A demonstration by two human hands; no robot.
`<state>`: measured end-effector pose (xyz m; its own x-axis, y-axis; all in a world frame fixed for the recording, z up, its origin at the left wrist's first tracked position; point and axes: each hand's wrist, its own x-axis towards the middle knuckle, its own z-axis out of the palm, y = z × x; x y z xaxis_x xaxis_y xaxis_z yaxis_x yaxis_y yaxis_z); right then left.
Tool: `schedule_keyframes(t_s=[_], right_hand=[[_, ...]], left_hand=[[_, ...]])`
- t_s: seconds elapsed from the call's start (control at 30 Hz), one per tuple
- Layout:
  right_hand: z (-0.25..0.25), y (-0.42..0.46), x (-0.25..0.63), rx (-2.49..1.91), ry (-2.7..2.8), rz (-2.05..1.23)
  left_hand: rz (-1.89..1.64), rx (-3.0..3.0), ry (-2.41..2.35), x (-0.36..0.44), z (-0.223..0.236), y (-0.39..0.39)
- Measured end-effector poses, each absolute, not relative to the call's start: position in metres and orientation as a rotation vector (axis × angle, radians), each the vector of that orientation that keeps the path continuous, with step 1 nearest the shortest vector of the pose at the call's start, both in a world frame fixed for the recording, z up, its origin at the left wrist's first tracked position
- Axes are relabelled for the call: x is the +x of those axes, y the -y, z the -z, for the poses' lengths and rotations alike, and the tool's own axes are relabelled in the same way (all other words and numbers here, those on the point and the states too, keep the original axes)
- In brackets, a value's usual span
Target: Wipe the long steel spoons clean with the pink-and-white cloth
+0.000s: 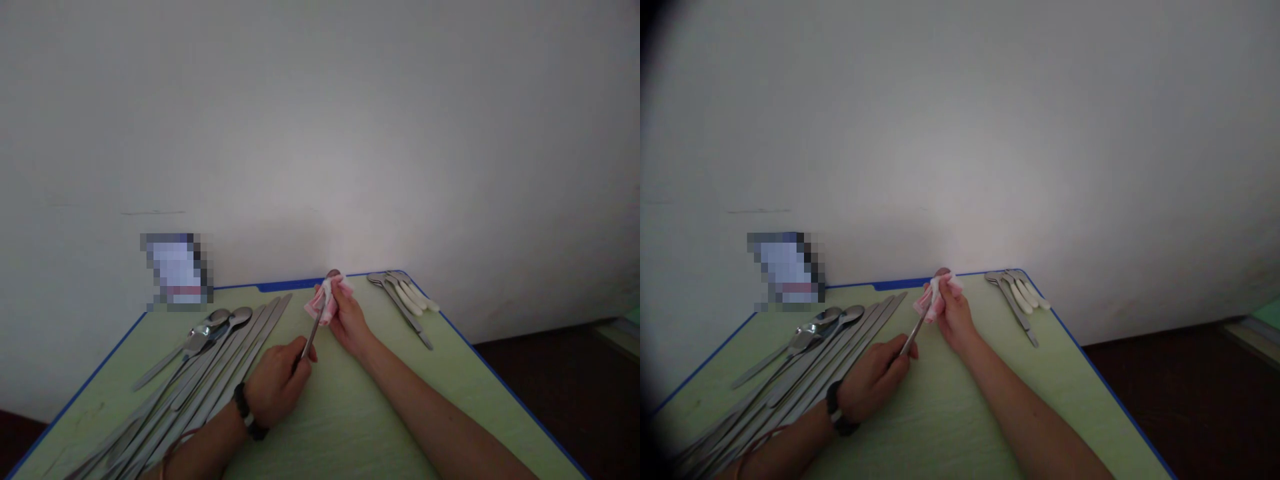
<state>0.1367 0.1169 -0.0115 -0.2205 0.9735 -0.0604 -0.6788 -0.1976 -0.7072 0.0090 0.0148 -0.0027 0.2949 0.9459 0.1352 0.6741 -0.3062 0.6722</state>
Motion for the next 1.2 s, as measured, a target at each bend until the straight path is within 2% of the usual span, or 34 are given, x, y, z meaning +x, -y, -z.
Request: schedule_keyframes(t_s=[0.17,0.57,0.9,1.2], right_hand=[[0.014,-0.115,0.136,-0.634,0.775,-1.735],[0.018,-0.129,0.148,-0.644,0.782,-1.587],[0.012,-0.125,0.152,-0.61,0.867,-1.735],[0.014,-0.123,0.152,-0.743,0.961,-1.725]], left_hand=[[-0.785,1.877,-1.546,0.013,0.003,-0.017],[-0.716,1.916,-1.508,0.008,0.006,-0.02],[-0.566,2.095,-1.491,0.008,-0.001,-0.017],[-0.528,2.189,-1.51,0.008,0.002,-0.017]])
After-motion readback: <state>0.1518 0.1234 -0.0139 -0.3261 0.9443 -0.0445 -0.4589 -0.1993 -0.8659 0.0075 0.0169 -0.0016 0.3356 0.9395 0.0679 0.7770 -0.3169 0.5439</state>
